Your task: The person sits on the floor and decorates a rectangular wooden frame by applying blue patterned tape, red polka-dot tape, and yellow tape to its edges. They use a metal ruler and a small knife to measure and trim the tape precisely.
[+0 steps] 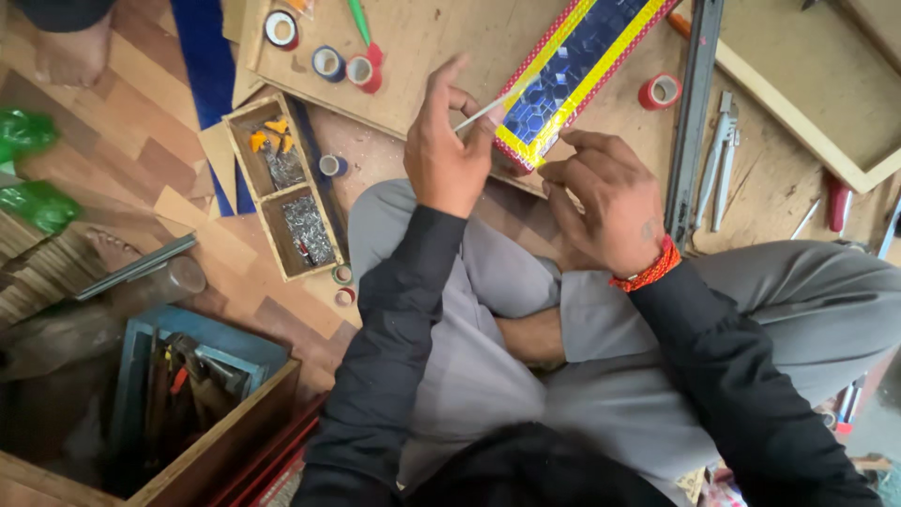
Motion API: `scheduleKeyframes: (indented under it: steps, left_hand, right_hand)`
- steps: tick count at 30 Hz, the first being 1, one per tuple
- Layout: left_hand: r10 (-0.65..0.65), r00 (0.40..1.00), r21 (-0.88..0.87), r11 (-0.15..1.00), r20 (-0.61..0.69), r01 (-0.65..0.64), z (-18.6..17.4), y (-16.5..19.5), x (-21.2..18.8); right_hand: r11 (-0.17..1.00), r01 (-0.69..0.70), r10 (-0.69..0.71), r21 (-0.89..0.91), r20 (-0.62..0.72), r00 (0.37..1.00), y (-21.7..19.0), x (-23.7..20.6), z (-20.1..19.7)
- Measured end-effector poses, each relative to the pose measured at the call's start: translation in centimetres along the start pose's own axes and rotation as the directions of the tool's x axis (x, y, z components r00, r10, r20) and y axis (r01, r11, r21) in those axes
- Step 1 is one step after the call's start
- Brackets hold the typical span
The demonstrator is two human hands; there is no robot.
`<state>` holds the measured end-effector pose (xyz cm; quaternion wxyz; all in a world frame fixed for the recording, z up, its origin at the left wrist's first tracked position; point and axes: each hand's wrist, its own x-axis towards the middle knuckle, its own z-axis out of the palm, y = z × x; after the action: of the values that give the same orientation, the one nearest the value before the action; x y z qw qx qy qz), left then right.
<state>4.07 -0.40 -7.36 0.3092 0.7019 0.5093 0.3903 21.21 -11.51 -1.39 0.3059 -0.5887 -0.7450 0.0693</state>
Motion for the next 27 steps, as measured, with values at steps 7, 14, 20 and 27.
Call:
scheduleKeyframes:
  steps: [7, 14, 20, 27]
  left_hand:
    - [0.079, 0.996, 0.017, 0.997, 0.029, -0.079, -2.9, 0.6, -0.9]
    - [0.054, 0.993, 0.068, 0.996, 0.105, -0.062, -2.0, 4.7, -6.9]
    - [0.101, 0.989, 0.146, 0.982, 0.112, -0.117, -1.8, 5.3, -7.4]
    - [0.139, 0.985, 0.178, 0.972, 0.098, -0.155, -1.4, 5.0, -7.7]
  right_hand:
    - [0.992, -0.052, 0.062, 0.114, -0.088, 0.994, 0.1, -0.4, 0.2]
    - [0.982, -0.082, 0.097, 0.170, -0.087, 0.991, 0.8, -0.8, 0.5]
    - [0.973, -0.115, 0.134, 0.198, -0.085, 0.987, 0.7, -0.7, 0.4]
    - [0.957, -0.181, 0.210, 0.227, -0.113, 0.971, 0.3, -0.4, 0.4]
